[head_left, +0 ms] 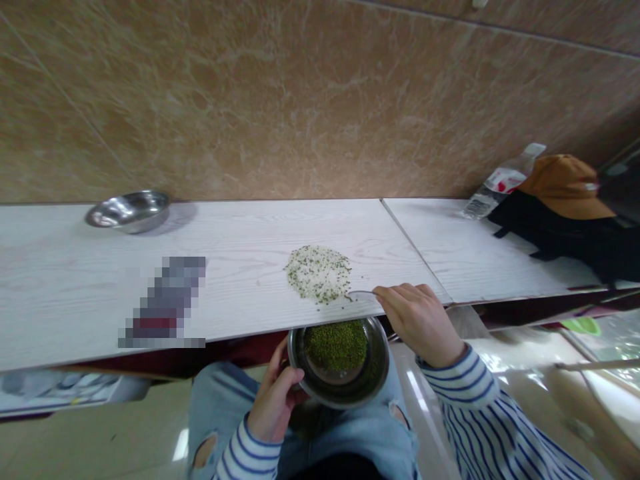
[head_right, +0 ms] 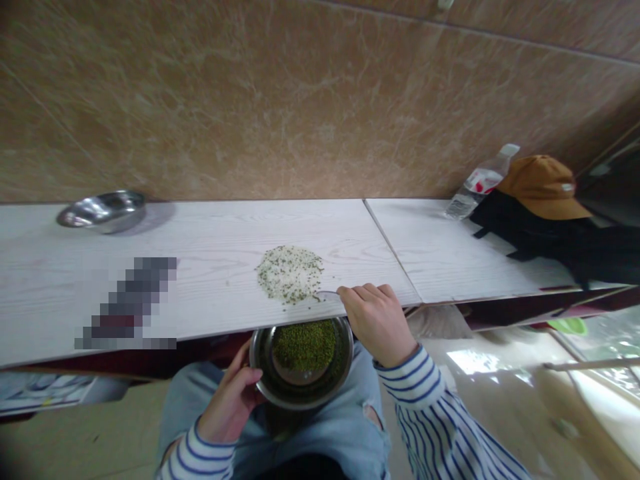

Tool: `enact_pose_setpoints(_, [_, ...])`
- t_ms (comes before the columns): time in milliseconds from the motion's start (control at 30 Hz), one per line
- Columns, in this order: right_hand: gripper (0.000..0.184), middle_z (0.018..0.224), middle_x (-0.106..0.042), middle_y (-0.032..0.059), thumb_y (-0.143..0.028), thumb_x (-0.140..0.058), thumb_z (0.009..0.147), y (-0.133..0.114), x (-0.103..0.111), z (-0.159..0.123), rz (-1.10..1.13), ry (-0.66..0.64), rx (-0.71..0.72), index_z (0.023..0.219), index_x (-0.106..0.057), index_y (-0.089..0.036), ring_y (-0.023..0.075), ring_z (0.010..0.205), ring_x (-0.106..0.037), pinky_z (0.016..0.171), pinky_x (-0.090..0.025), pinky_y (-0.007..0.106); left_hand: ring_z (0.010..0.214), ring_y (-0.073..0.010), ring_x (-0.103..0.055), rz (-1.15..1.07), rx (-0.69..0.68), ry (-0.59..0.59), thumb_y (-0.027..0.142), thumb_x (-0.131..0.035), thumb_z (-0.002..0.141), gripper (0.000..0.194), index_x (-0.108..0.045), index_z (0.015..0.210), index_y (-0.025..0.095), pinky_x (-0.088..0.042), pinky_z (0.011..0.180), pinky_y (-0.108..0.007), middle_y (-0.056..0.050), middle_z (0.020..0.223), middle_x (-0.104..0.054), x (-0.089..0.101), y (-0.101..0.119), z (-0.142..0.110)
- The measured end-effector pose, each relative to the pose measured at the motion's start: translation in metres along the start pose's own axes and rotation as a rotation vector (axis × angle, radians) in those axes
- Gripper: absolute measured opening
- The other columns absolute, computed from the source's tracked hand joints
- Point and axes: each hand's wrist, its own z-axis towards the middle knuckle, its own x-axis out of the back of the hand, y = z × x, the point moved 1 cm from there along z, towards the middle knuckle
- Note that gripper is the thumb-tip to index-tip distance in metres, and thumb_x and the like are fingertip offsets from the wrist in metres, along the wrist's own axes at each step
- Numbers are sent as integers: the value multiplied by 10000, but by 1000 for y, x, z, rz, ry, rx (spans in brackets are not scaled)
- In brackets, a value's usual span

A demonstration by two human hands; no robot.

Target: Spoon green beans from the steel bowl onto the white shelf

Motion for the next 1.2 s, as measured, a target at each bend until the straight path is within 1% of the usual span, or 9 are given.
enact_pose_setpoints(133, [204,807,-651,22,-225,-416,884,-1,1,-3,3,-1,-14,1014,-572,-206,143,807,-555,702,-312,294,680,-136,-536,-5,1,-12,150,-599,554,634,-488,1169,253,-442,505,-247,-10,935,-603,-1,0,0])
enact_pose_setpoints(300, [214,819,-655,23,-221,-414,881,-3,-1,-2,-4,12,15,1027,-570,-205,144,812,-557,691,-313,292,695,-142,-556,1,-8,7,157,-606,546,632,-501,1163,247,-442,499,-243,-18,985,-610,-1,0,-1])
enact_pose_setpoints(467, [214,817,-654,25,-210,-403,884,-4,-3,0,5,-2,15,1020,-569,-204,144,807,-552,698,-307,293,694,-144,-557,5,1,11,159,-601,541,632,-503,1157,262,-435,499,-237,-5,941,-622,0,0,-1])
enact_pose_setpoints(600, [210,822,-653,21,-213,-404,884,-4,0,-2,19,-16,19,1018,-565,-210,146,807,-550,703,-303,293,698,-148,-552,-1,-7,15,159,-607,536,627,-510,1148,254,-427,500,-233,-20,970,-616,2,-1,2])
enact_pose_setpoints(767, [219,820,-654,30,-215,-398,884,-4,1,-4,28,-13,20,1028,-564,-208,151,811,-555,704,-307,295,697,-145,-539,2,13,-21,153,-603,549,636,-488,1165,260,-432,508,-241,-3,911,-608,2,-2,3])
enact_pose_setpoints(933, [214,819,-652,27,-221,-397,889,-6,1,-6,42,-33,11,1020,-566,-209,150,814,-555,708,-311,296,687,-143,-529,-2,14,-22,148,-600,554,657,-466,1190,247,-436,508,-246,1,874,-611,2,-1,2])
enact_pose_setpoints(1067, [213,825,-654,26,-221,-406,884,-9,1,-8,48,-18,14,1022,-568,-212,147,812,-557,707,-313,295,668,-133,-518,4,15,-41,142,-584,570,658,-449,1204,249,-440,520,-244,17,814,-599,3,-1,2])
enact_pose_setpoints(1200, [206,812,-649,17,-219,-411,884,-11,3,-11,50,-20,16,1012,-572,-209,142,794,-554,698,-310,299,669,-142,-522,13,11,-50,153,-591,567,667,-442,1211,248,-449,515,-258,11,826,-598,3,-2,3])
